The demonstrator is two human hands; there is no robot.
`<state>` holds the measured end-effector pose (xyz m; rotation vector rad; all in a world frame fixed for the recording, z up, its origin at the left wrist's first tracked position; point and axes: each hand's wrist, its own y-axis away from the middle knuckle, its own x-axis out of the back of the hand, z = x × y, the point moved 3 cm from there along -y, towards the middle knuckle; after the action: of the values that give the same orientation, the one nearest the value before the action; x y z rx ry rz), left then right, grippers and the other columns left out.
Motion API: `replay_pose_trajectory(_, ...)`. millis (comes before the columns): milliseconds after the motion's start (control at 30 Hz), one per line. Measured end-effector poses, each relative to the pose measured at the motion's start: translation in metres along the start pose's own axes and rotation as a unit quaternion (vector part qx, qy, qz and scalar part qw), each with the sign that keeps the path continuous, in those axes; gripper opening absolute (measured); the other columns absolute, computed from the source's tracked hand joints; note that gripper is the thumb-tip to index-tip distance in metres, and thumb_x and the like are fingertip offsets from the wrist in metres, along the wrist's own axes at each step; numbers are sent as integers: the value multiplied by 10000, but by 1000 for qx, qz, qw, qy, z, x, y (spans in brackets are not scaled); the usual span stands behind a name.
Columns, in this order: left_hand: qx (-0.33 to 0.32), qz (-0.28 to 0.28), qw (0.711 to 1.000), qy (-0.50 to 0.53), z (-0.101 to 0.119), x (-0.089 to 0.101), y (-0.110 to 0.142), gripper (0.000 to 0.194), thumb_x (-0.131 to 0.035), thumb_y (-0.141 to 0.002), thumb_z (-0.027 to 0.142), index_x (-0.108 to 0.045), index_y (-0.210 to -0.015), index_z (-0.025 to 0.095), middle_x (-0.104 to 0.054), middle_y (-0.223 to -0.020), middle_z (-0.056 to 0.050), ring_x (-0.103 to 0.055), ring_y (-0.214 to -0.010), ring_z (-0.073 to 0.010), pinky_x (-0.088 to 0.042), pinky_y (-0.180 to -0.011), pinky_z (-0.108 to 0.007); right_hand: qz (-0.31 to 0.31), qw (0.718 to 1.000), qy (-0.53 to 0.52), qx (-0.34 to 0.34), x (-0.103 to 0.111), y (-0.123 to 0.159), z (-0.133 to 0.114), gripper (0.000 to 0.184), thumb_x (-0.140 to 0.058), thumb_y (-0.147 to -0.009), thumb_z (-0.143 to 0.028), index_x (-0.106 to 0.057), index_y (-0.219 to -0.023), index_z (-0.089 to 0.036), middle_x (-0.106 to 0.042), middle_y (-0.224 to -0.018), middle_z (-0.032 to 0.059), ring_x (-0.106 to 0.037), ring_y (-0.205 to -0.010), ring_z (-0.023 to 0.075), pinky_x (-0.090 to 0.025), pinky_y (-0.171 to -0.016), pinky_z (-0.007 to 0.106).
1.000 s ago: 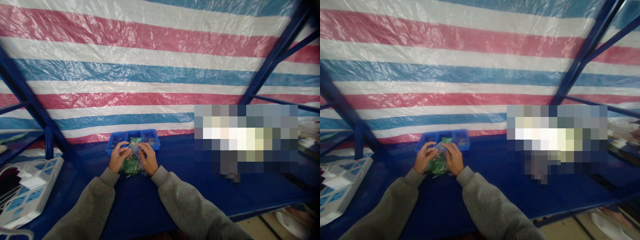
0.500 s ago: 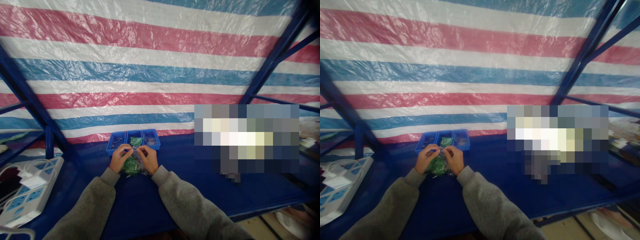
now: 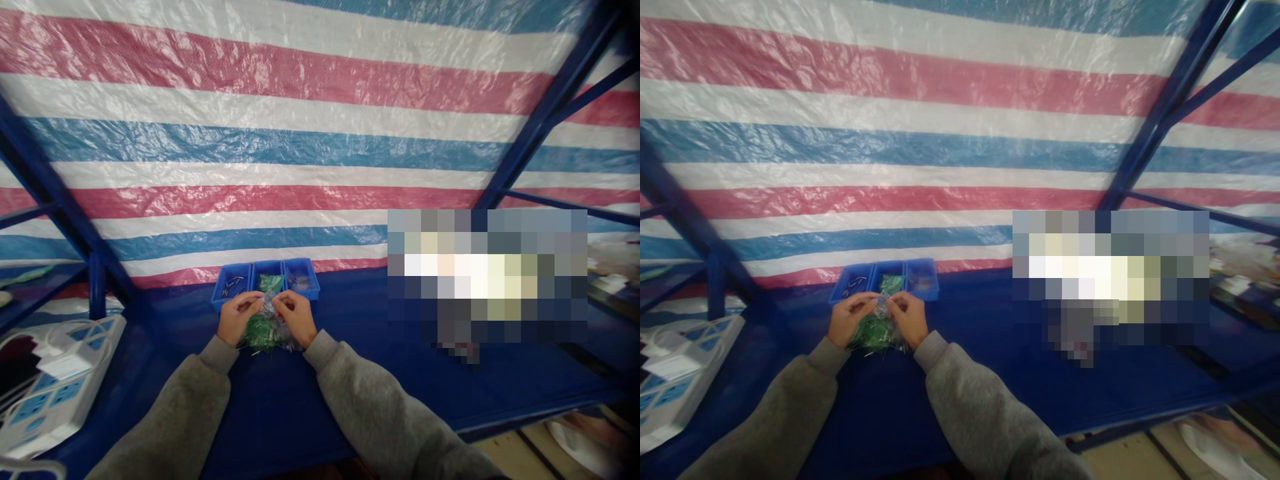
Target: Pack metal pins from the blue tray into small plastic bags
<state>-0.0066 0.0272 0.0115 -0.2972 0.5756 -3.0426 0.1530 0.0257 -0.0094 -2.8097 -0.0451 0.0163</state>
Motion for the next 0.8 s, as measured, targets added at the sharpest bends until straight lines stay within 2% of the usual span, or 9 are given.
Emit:
replay_pose_trajectory(100, -14, 68, 998, 13, 0, 6, -2, 345, -669, -706, 364, -654, -974, 148, -673, -823, -57, -625, -722, -173, -507, -612, -252, -2, 998, -58, -39, 0, -5, 6, 254, -612, -741, -404, -601, -776, -153, -536, -483, -48, -429, -374, 74, -337, -374, 185)
replay_pose_trajectory(200, -29, 115, 993, 11, 0, 11, -3, 325, -651, -724, 372, -644, -964, 152, -654, -859, -59, -613, -742, -169, -495, -604, -243, 10, 992, -112, -63, 1, -9, 10, 286, -631, -713, -417, -593, -779, -141, -547, -482, -42, -426, -350, 70, -329, -342, 181)
replay_pose_trajectory(267, -34, 116, 993, 2, -2, 12, -3, 308, -649, -725, 377, -644, -932, 149, -644, -848, -55, -606, -730, -164, -488, -593, -240, 32, 986, -147, -71, 4, -12, 12, 296, -636, -703, -417, -585, -787, -138, -574, -510, -26, -457, -358, 78, -353, -339, 184)
replay_pose_trajectory(367, -35, 103, 994, -6, -3, 11, -3, 305, -634, -735, 390, -638, -918, 146, -636, -834, -52, -600, -711, -159, -477, -570, -236, 103, 973, -190, -78, 12, -14, 13, 308, -621, -717, -407, -576, -848, -132, -633, -609, 17, -532, -407, 102, -418, -371, 203)
replay_pose_trajectory(500, -38, 98, 994, -13, -1, 10, -2, 292, -624, -738, 403, -642, -872, 144, -636, -795, -45, -587, -668, -147, -459, -548, -232, 154, 963, -210, -75, 19, -13, 9, 509, -579, -758, -377, -466, -1193, -138, -660, -949, 102, -649, -594, 151, -527, -512, 266)
replay_pose_trajectory(600, -36, 88, 995, -18, 3, 9, -1, 279, -617, -745, 398, -643, -864, 146, -633, -738, -30, -572, -625, -134, -446, -537, -227, 140, 984, -112, -22, 21, -11, 1, 590, -509, -810, -350, -324, -1348, -194, -591, -1133, 106, -646, -648, 134, -530, -559, 272)
replay_pose_trajectory(667, -31, 83, 996, -22, 5, 9, -1, 271, -612, -753, 389, -641, -869, 146, -628, -717, -25, -567, -615, -130, -442, -531, -222, 120, 992, 28, 23, 20, -9, -6, 469, -493, -822, -307, -446, -1274, -190, -613, -1079, 82, -622, -660, 125, -513, -600, 264)
replay_pose_trajectory(733, -30, 79, 996, -28, 6, 8, -1, 267, -611, -757, 383, -639, -873, 144, -625, -707, -23, -565, -607, -127, -442, -527, -219, 91, 976, 190, 58, 19, -7, -11, 276, -507, -814, -261, -610, -1057, -177, -650, -927, 52, -603, -703, 135, -485, -683, 267)
replay_pose_trajectory(800, -31, 75, 996, -37, 5, 8, 0, 269, -607, -761, 382, -638, -879, 142, -622, -695, -20, -567, -599, -127, -446, -528, -220, 48, 943, 322, 65, 17, -6, -13, 170, -545, -797, -247, -654, -910, -182, -650, -816, 34, -592, -731, 146, -454, -717, 264)
